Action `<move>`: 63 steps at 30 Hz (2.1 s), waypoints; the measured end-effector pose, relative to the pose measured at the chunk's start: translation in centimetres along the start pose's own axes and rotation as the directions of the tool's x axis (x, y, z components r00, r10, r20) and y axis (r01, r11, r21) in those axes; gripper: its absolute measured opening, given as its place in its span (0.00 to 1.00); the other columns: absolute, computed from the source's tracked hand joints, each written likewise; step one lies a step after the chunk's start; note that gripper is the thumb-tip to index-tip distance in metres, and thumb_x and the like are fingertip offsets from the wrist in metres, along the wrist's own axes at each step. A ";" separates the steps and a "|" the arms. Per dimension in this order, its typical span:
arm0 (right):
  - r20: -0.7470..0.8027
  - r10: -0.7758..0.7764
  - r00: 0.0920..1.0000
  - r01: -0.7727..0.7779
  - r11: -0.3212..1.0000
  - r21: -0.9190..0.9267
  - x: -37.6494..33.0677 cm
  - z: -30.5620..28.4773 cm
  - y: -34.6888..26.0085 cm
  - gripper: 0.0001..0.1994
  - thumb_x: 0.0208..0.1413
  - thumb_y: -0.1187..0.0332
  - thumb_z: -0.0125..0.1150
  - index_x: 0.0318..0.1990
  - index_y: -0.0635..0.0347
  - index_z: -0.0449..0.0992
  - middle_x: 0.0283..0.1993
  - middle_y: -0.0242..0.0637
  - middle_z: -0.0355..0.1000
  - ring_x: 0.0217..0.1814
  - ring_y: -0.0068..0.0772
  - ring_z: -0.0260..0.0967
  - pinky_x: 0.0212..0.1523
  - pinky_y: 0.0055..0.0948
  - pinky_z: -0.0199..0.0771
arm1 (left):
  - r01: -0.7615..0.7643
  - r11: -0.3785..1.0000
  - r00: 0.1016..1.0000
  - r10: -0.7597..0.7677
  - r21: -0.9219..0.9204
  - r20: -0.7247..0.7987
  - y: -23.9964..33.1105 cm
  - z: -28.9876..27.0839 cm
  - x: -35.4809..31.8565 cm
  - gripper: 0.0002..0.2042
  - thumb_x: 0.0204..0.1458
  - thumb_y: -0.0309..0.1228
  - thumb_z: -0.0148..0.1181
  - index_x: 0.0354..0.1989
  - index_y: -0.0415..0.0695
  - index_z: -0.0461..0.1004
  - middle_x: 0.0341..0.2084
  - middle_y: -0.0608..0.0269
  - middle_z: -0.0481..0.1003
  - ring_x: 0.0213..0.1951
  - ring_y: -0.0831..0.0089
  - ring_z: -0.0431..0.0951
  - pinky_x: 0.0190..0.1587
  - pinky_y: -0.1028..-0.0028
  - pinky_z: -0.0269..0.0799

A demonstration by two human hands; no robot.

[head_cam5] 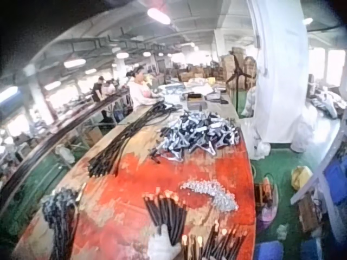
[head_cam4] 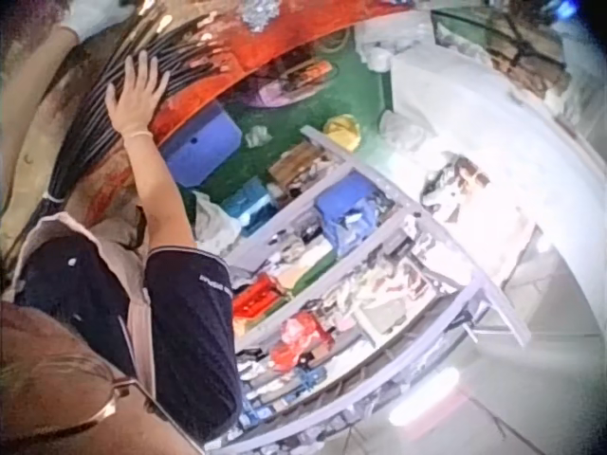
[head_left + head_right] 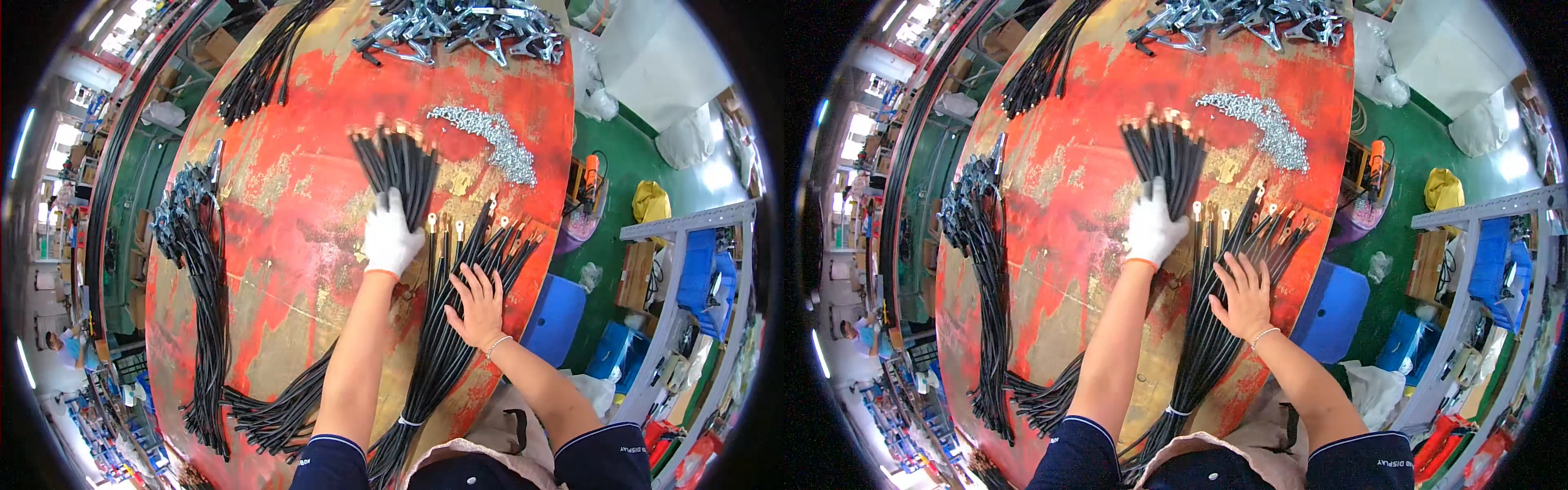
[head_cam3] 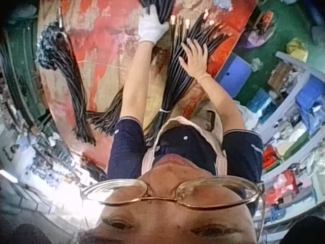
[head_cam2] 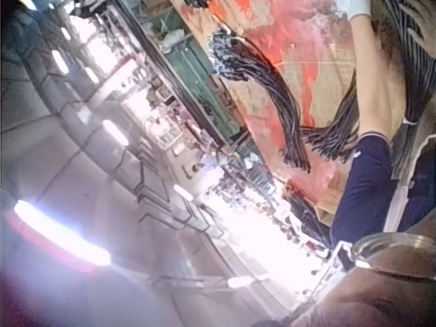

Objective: Assembling heavy-duty electrical cables by attaching alligator clips and protective rubber sleeves.

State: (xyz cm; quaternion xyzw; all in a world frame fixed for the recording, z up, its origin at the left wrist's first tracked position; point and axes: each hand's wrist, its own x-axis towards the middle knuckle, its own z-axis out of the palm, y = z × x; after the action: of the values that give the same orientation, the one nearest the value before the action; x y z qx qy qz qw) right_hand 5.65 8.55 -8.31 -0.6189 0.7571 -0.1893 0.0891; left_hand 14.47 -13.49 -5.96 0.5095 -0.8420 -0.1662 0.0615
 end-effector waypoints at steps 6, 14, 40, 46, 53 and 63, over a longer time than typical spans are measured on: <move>-0.001 -0.026 1.000 0.026 1.000 -0.007 0.3 -0.2 -0.5 0.30 0.53 0.53 0.58 0.64 0.50 0.63 0.70 0.38 0.53 0.72 0.45 0.47 0.71 0.57 0.39 | -0.065 0.993 0.998 0.066 -0.099 0.007 -0.7 -0.4 -0.9 0.42 0.43 0.41 0.66 0.67 0.41 0.53 0.62 0.43 0.60 0.60 0.45 0.63 0.61 0.56 0.62; 0.003 -0.009 1.000 0.009 0.999 -0.043 0.1 0.2 -0.1 0.30 0.54 0.53 0.57 0.64 0.51 0.63 0.71 0.38 0.52 0.74 0.44 0.44 0.72 0.56 0.37 | 0.203 0.958 0.977 -0.212 -0.205 -0.023 -15.0 -6.7 -18.1 0.28 0.53 0.39 0.59 0.60 0.37 0.66 0.51 0.42 0.72 0.55 0.49 0.71 0.59 0.58 0.63; -0.466 0.201 0.861 -0.113 0.971 0.210 -9.1 -2.9 -2.5 0.24 0.55 0.59 0.60 0.58 0.54 0.67 0.66 0.40 0.58 0.70 0.45 0.52 0.69 0.51 0.47 | 0.406 0.808 0.869 -0.196 0.427 -0.455 -30.1 -3.9 -45.2 0.17 0.63 0.37 0.45 0.39 0.37 0.78 0.35 0.44 0.78 0.37 0.52 0.77 0.43 0.56 0.70; -0.265 0.395 0.879 -0.252 0.860 0.444 -40.2 -11.9 -1.3 0.08 0.60 0.66 0.58 0.41 0.59 0.79 0.43 0.37 0.77 0.47 0.40 0.73 0.51 0.39 0.69 | 0.091 0.964 0.909 0.022 0.249 -0.416 -19.1 -3.2 -46.9 0.19 0.64 0.42 0.46 0.48 0.39 0.75 0.44 0.43 0.76 0.44 0.52 0.76 0.49 0.58 0.70; -0.517 0.843 -0.149 -0.867 0.140 0.478 -74.6 -25.8 -0.2 0.07 0.51 0.71 0.54 0.34 0.53 0.79 0.41 0.39 0.76 0.44 0.40 0.73 0.46 0.38 0.72 | -0.518 0.850 0.804 0.523 0.100 -0.283 7.0 0.7 -50.1 0.18 0.62 0.42 0.48 0.47 0.40 0.76 0.41 0.45 0.76 0.42 0.53 0.76 0.46 0.57 0.70; -0.856 0.239 -0.458 -0.834 -0.448 0.321 -112.7 -39.0 -0.8 0.16 0.56 0.62 0.61 0.51 0.53 0.75 0.49 0.44 0.73 0.55 0.48 0.67 0.55 0.44 0.67 | -0.550 0.811 0.731 0.583 0.198 -0.356 18.5 4.5 -53.5 0.18 0.60 0.44 0.51 0.44 0.41 0.76 0.37 0.48 0.77 0.38 0.53 0.76 0.42 0.57 0.71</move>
State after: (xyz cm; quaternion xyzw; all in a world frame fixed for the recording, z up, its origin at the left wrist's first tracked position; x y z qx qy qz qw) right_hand 16.53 124.68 16.34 0.3964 0.8448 0.0496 -0.3560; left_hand 23.09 42.34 -0.29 0.2533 -0.9318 0.0015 0.2601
